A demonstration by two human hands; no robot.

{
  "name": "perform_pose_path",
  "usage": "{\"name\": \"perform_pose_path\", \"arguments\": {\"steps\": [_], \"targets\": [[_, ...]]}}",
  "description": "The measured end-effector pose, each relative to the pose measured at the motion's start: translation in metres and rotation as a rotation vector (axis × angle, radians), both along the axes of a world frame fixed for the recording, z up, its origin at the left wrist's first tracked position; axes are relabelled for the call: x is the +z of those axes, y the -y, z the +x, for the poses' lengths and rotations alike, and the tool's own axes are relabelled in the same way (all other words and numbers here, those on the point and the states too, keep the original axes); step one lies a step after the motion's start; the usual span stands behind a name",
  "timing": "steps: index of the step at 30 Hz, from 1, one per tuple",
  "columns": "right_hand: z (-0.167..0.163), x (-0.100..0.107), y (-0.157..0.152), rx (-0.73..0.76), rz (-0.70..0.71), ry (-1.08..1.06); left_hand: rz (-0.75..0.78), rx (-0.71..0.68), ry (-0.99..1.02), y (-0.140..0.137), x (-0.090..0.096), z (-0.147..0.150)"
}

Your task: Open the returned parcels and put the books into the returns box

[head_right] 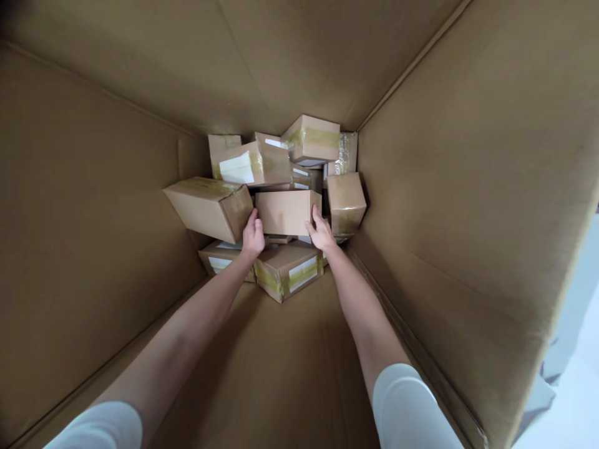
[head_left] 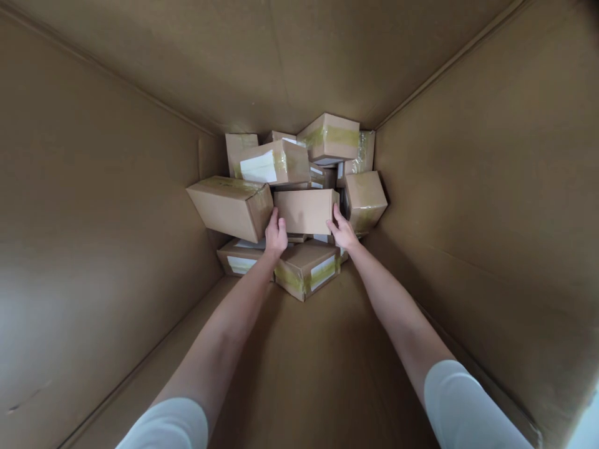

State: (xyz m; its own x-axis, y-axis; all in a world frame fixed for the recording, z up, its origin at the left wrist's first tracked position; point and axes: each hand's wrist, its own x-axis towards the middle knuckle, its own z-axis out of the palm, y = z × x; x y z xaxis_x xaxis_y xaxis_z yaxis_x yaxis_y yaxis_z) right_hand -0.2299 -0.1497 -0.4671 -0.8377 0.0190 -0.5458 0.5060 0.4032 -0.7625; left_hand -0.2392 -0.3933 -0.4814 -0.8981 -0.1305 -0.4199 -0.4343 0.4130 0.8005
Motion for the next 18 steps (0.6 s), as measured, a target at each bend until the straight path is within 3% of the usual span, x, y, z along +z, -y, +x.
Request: {"name": "perform_pose_path", "arguments": {"steps": [5,10,15,18], "targets": [[-0.006,-0.006,-0.010,0.013,-0.021,-0.015,-0.017,0.020,0.111,-0.012,-0.006,-0.007],[-0.013,-0.010,-0.017,0.013,-0.042,-0.011,-0.003,0.191,0.150,-0.031,-0.020,-0.016],[-0.016,-0.017,-0.026,-0.051,-0.077,0.034,-0.089,0.267,0.332,-0.020,-0.024,-0.038],[-0.008,-0.019,-0.033,-0.155,-0.165,0.042,0.099,0.293,0.342,-0.008,-0.027,-0.044]]}}
